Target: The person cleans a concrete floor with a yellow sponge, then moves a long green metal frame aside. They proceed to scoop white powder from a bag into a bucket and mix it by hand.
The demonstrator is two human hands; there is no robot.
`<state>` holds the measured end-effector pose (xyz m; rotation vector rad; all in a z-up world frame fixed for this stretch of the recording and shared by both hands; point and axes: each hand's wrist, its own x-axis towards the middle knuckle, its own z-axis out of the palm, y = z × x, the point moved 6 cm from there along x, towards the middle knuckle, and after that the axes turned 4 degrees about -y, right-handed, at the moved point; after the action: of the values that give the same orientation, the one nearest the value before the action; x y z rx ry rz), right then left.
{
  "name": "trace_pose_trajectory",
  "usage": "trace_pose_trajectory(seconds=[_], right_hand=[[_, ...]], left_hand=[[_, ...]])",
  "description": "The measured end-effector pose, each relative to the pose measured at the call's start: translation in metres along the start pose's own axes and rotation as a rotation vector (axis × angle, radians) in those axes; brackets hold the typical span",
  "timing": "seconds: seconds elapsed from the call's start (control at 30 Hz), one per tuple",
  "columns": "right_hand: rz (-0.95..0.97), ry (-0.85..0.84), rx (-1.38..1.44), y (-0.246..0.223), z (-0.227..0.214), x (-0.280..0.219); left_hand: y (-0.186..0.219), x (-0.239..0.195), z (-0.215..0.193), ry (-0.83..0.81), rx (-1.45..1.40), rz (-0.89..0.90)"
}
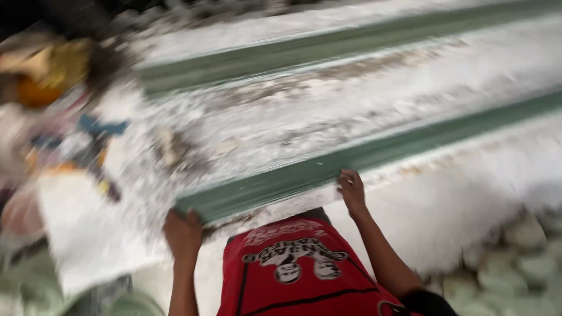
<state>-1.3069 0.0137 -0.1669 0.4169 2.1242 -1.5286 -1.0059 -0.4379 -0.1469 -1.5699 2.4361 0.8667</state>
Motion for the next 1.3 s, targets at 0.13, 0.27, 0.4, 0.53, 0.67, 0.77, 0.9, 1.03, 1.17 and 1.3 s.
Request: trace_pose_trajectory(seconds=[0.13,0.27,0.4,0.53,0.67,0.77,0.9,1.03,1.17,1.3], right_hand=[[-0.123,0.262,0.088,0.016,-0.039,0.013],[0.073,0.295,0.358,0.001,-0.042,0.013],[0.120,0.152,0.721,-0.012,-0.032,0.028],[0.045,0.234,0.659,-0.034,-0.031,0.041],[-0.008,0.354,0.302,-0.090,-0.028,0.040],[-0.014,0.362,0.262,-0.124,-0.019,0.041],[0.068,0.282,0.326,-0.141,-0.010,0.046],[0.052,0.209,0.305,-0.118,-0.010,0.068],[0.154,0.160,0.292,-0.087,-0.013,0.077],[0.149,0.046,0.423,-0.029,-0.021,0.097]], left_hand=[[0.001,0.002,-0.017,0.042,-0.093,0.230],[0.001,0.023,-0.034,0.228,-0.064,0.232],[0.035,0.021,-0.058,0.310,-0.047,0.311],[0.030,0.036,-0.066,0.383,-0.037,0.344],[0.013,0.111,-0.034,-0.144,0.255,0.221],[0.021,0.134,-0.023,-0.483,0.688,0.016],[0.102,0.096,-0.066,-0.336,0.715,-0.058],[0.278,-0.006,-0.066,-0.321,0.614,0.347],[0.377,-0.076,0.012,-0.509,0.391,0.850],[0.396,-0.086,0.136,-0.735,0.578,0.814]])
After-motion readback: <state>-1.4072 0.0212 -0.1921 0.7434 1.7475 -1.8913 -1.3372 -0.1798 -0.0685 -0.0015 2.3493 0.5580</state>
